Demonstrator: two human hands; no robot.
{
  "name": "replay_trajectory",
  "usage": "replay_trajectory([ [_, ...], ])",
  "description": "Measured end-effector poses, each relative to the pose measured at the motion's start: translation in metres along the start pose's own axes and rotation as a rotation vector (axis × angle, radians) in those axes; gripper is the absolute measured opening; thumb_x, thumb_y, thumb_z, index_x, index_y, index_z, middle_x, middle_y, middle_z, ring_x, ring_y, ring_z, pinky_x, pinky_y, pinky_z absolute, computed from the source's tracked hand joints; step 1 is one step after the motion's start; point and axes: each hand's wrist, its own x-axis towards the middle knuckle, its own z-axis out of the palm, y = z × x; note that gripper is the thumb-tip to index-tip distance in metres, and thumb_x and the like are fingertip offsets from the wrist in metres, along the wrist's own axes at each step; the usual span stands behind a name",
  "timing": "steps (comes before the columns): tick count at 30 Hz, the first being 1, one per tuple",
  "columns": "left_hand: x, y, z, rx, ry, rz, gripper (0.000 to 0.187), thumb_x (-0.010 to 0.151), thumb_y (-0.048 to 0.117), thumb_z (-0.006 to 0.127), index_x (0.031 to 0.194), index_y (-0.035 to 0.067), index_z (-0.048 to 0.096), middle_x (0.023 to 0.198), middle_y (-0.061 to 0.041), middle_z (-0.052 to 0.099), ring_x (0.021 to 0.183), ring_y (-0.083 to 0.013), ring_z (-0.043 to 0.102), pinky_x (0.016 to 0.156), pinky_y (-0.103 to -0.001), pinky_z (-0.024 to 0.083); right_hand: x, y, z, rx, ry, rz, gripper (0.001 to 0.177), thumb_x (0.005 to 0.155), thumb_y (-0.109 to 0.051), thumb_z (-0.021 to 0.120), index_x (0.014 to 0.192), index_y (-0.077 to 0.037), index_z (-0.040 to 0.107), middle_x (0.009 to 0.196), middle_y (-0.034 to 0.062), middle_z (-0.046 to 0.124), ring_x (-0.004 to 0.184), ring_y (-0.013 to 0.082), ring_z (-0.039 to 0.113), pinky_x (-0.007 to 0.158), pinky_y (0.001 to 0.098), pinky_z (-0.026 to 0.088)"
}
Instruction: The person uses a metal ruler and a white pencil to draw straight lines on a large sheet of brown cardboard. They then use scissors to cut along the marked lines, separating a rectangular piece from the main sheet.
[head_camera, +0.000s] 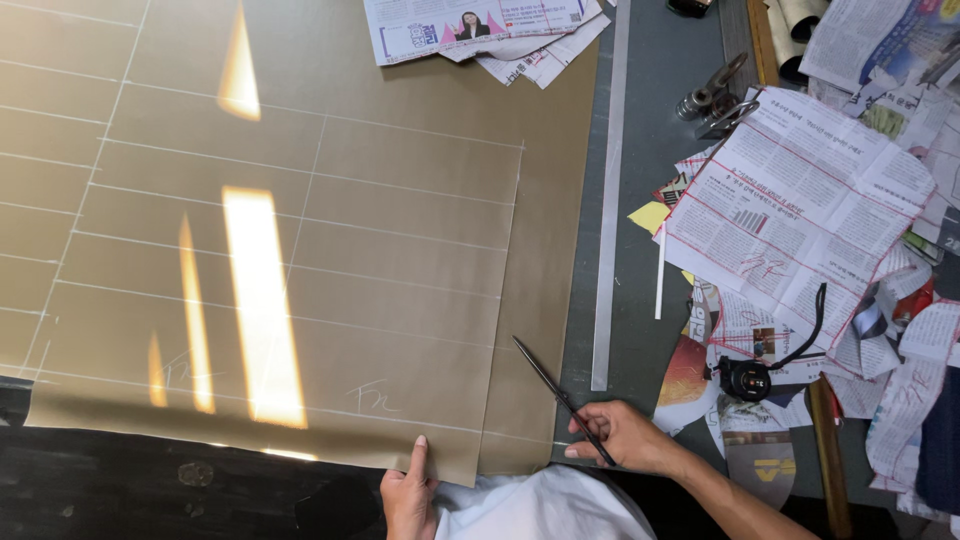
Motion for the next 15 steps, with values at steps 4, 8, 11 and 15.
replay_trajectory([
  [4,0.005,-0.003,-0.002,-0.029,-0.038,0.025,0.031,0.090,0.018,0.073,0.110,-0.006,0.067,0.102,-0.016,0.074,0.088,-0.0247,0.072,0.072,-0.040,0.059,0.000,0.001,0.000,0.001,-0.001,-0.021,0.039,0.078,-0.022,0.090,0.102,0.000,0.068,0.062,-0.0026,0.059,0.054,0.0062,0.055,0.052,0.0245,0.048],
  [8,0.010,-0.007,-0.006,-0.011,-0.056,0.036,0.031,0.090,0.015,0.072,0.112,-0.007,0.066,0.104,-0.016,0.074,0.089,-0.0251,0.074,0.072,-0.039,0.060,0.000,0.003,-0.001,0.009,-0.013,-0.043,0.038,0.079,-0.022,0.090,0.101,0.000,0.068,0.062,-0.0028,0.059,0.053,0.0058,0.054,0.051,0.0243,0.044],
  [11,0.017,-0.011,-0.007,-0.019,-0.024,0.047,0.031,0.089,0.013,0.073,0.110,-0.009,0.067,0.103,-0.019,0.074,0.090,-0.0288,0.075,0.072,-0.044,0.062,0.003,0.004,-0.002,0.014,-0.014,-0.044,0.038,0.079,-0.022,0.091,0.100,0.000,0.068,0.062,-0.0029,0.058,0.053,0.0052,0.053,0.051,0.0241,0.044],
  [15,0.024,-0.017,-0.011,0.001,-0.010,0.047,0.030,0.089,0.012,0.073,0.107,-0.010,0.066,0.102,-0.021,0.074,0.089,-0.0312,0.074,0.070,-0.045,0.062,0.003,0.005,-0.001,0.013,-0.010,-0.043,0.038,0.078,-0.021,0.091,0.100,0.000,0.068,0.061,-0.0032,0.058,0.052,0.0056,0.052,0.051,0.0241,0.042],
])
